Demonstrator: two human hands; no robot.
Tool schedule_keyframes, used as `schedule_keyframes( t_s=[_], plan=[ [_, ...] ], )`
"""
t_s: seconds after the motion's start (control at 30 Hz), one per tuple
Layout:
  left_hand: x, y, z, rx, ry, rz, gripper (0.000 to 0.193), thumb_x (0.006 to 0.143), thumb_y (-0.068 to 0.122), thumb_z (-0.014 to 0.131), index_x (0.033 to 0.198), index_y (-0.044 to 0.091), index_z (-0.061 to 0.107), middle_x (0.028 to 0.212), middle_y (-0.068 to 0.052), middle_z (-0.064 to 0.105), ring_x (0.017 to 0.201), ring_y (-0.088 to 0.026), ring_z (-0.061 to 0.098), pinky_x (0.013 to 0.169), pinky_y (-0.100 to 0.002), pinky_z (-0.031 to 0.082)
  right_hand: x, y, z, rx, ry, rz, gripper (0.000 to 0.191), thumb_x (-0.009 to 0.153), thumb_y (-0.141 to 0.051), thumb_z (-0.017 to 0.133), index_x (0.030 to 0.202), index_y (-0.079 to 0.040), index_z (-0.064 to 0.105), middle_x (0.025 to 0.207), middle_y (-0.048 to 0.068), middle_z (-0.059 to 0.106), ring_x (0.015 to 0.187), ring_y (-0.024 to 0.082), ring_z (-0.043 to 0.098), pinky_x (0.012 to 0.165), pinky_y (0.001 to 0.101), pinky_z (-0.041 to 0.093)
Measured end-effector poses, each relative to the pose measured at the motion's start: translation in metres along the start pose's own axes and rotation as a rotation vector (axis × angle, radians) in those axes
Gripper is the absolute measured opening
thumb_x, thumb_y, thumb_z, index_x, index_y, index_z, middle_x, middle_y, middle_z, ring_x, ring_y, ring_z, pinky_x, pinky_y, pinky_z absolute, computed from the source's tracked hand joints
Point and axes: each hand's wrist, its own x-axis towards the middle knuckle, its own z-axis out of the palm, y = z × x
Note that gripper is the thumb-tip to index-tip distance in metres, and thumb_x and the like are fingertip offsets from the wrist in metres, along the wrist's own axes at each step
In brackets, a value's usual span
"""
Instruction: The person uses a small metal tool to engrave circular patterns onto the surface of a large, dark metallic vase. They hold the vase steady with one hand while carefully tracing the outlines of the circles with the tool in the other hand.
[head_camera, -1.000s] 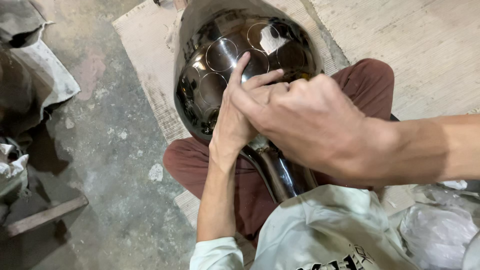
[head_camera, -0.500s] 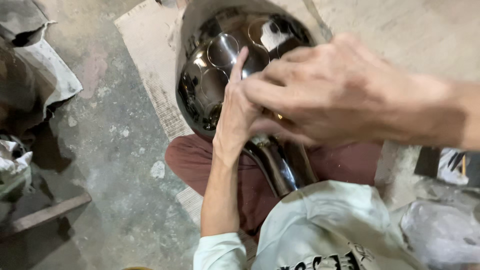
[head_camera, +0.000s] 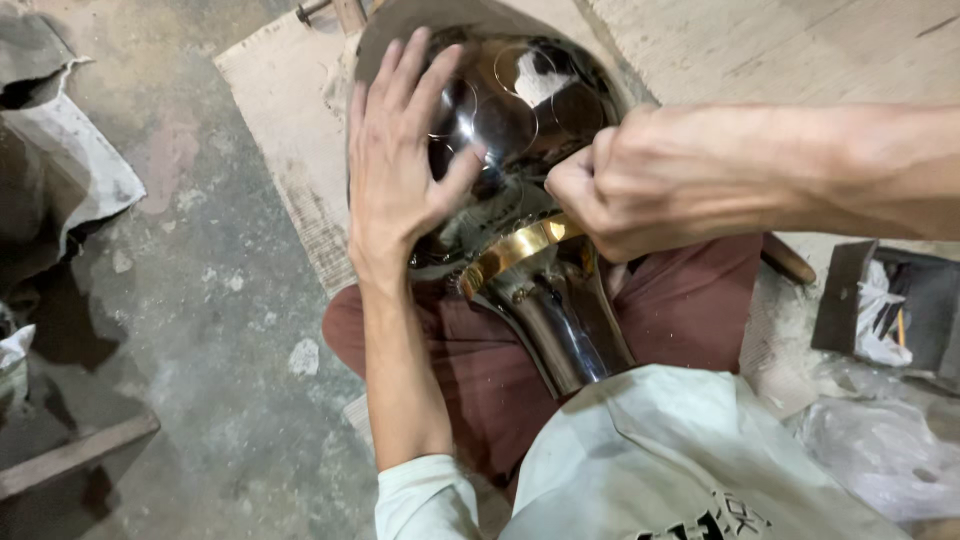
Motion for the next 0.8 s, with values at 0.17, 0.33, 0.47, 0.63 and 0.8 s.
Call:
schedule_keyframes(
  t_s=[0.17,0.33,0.47,0.63,0.8],
  plan=[
    [-0.003,-0.012,0.010,0.005,0.002,-0.120,0.076,0.084,0.048,0.066,0.154,0.024,0.051,0.164,-0.015,0.043,0.155,-0.040,0.033,0.125,-0.065,0.019,0.001,0.000,0.004,0.044,-0.123,0.045,0.027,0.100,-0.007,0.045,0.126,-0.001,0.046,0.081,0.017,0.061,0.041,0.007,0.051,0.032,0.0224,0.042],
    [-0.002,-0.011,0.010,-0.024,0.015,-0.152,0.075,0.079,0.042,0.068,0.150,0.023,0.056,0.162,-0.012,0.046,0.154,-0.039,0.035,0.125,-0.064,0.021,-0.007,-0.007,0.000,0.173,-0.271,0.169,0.045,0.102,-0.004,0.040,0.147,-0.001,0.039,0.087,0.022,0.062,0.038,0.006,0.051,0.031,0.0224,0.043],
    [0.000,-0.005,0.009,-0.042,0.020,-0.143,0.073,0.078,0.037,0.069,0.148,0.022,0.058,0.161,-0.013,0.047,0.153,-0.039,0.036,0.124,-0.064,0.021,-0.002,-0.021,-0.016,0.411,-0.457,0.448,0.059,0.101,0.000,0.033,0.160,-0.001,0.031,0.087,0.022,0.063,0.040,0.007,0.055,0.029,0.0220,0.047],
    [0.000,0.001,0.015,-0.010,0.083,-0.197,0.068,0.079,0.034,0.066,0.147,0.023,0.060,0.160,-0.011,0.049,0.152,-0.038,0.038,0.125,-0.062,0.022,0.011,-0.038,-0.036,0.860,-0.428,0.750,0.055,0.093,-0.004,0.041,0.147,0.007,0.042,0.079,0.025,0.068,0.052,0.026,0.068,0.041,0.0385,0.056],
    [-0.006,-0.002,0.026,0.065,0.113,-0.194,0.067,0.083,0.033,0.064,0.149,0.021,0.058,0.160,-0.013,0.048,0.151,-0.041,0.038,0.124,-0.064,0.022,0.017,-0.035,-0.036,1.153,-0.340,0.869,0.032,0.101,-0.009,0.041,0.098,0.005,0.069,0.069,0.022,0.070,0.065,0.037,0.072,0.057,0.0454,0.059]
  ],
)
